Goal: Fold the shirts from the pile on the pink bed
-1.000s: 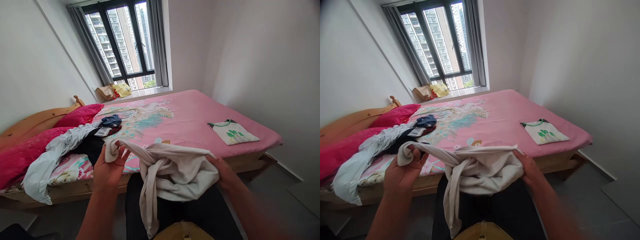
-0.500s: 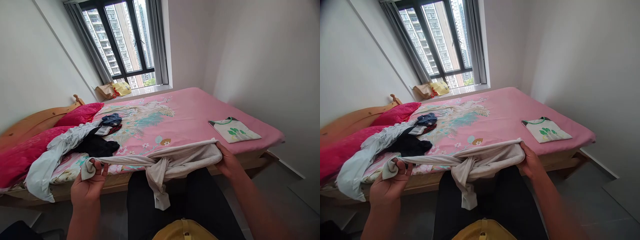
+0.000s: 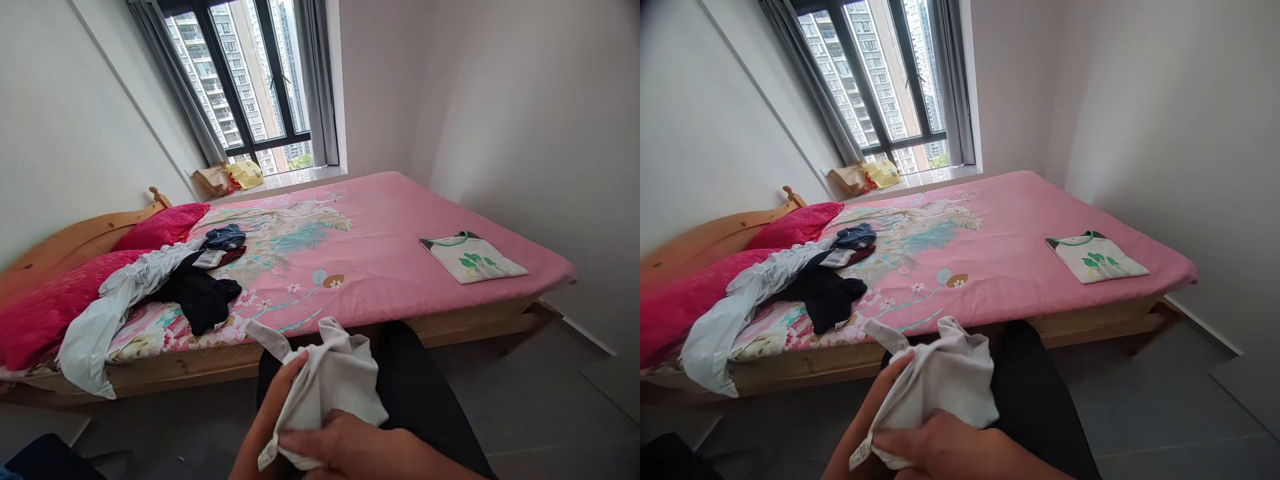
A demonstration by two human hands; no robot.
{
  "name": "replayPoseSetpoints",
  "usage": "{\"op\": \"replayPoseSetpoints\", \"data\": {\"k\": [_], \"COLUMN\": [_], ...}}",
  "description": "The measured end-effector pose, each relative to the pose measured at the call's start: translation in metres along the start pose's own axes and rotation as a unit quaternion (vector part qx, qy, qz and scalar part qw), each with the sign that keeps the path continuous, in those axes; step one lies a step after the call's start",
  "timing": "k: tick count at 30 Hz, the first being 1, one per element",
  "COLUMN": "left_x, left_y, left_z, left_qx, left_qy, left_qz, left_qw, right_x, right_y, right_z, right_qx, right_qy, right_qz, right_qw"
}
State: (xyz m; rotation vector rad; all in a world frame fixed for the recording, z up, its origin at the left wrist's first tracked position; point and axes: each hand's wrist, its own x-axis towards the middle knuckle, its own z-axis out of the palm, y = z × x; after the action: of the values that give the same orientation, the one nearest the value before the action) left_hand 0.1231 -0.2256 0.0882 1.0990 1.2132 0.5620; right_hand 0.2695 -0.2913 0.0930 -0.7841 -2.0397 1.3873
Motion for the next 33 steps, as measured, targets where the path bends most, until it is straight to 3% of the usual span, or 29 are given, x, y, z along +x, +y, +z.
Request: {"op": "replayPoseSetpoints", "data": {"k": [3, 6, 8, 10, 12, 15, 20, 22, 25, 27, 30, 33], "left_x": [-0.002, -0.016, -0.029, -0.039, -0.045, -0.047, -0.048, -0.050, -0.050, -0.046, -0.035, -0.029], "left_y": [0.007, 0.003, -0.004, -0.013, -0.023, -0.036, -0.042, -0.036, -0.024, -0.020, -0.026, -0.044], "left_z": [-0.023, -0.046, -0.054, -0.057, -0.056, -0.050, -0.058, -0.072, -0.095, -0.103, -0.091, -0.055], "left_qx": [-0.153, -0.389, -0.426, -0.420, -0.410, -0.404, -0.427, -0.440, -0.456, -0.463, -0.472, -0.465], "left_qy": [-0.016, -0.111, -0.131, -0.107, -0.064, -0.023, 0.013, 0.041, 0.105, 0.112, 0.058, -0.001], "left_qz": [0.030, 0.034, 0.038, 0.066, 0.105, 0.143, 0.186, 0.192, 0.206, 0.214, 0.159, 0.035], "left_qw": [0.988, 0.914, 0.894, 0.899, 0.904, 0.903, 0.885, 0.877, 0.859, 0.853, 0.865, 0.885], "right_x": [-0.004, -0.009, -0.010, -0.010, -0.010, -0.007, 0.000, -0.002, -0.012, -0.019, -0.025, -0.027], "right_y": [0.009, 0.020, 0.027, 0.032, 0.033, 0.031, 0.036, 0.038, 0.038, 0.035, 0.032, 0.033], "right_z": [0.002, -0.005, -0.010, -0.013, -0.016, -0.016, -0.010, -0.012, -0.020, -0.025, -0.024, -0.016], "right_qx": [-0.011, 0.074, 0.109, 0.091, 0.050, -0.020, -0.182, -0.196, -0.185, -0.192, -0.206, -0.210], "right_qy": [-0.015, 0.053, 0.152, 0.239, 0.278, 0.252, 0.132, 0.156, 0.256, 0.295, 0.276, 0.228], "right_qz": [-0.016, 0.044, 0.067, 0.070, 0.064, 0.027, -0.061, -0.091, -0.125, -0.155, -0.171, -0.133], "right_qw": [1.000, 0.995, 0.980, 0.964, 0.957, 0.967, 0.973, 0.964, 0.940, 0.923, 0.923, 0.941]}}
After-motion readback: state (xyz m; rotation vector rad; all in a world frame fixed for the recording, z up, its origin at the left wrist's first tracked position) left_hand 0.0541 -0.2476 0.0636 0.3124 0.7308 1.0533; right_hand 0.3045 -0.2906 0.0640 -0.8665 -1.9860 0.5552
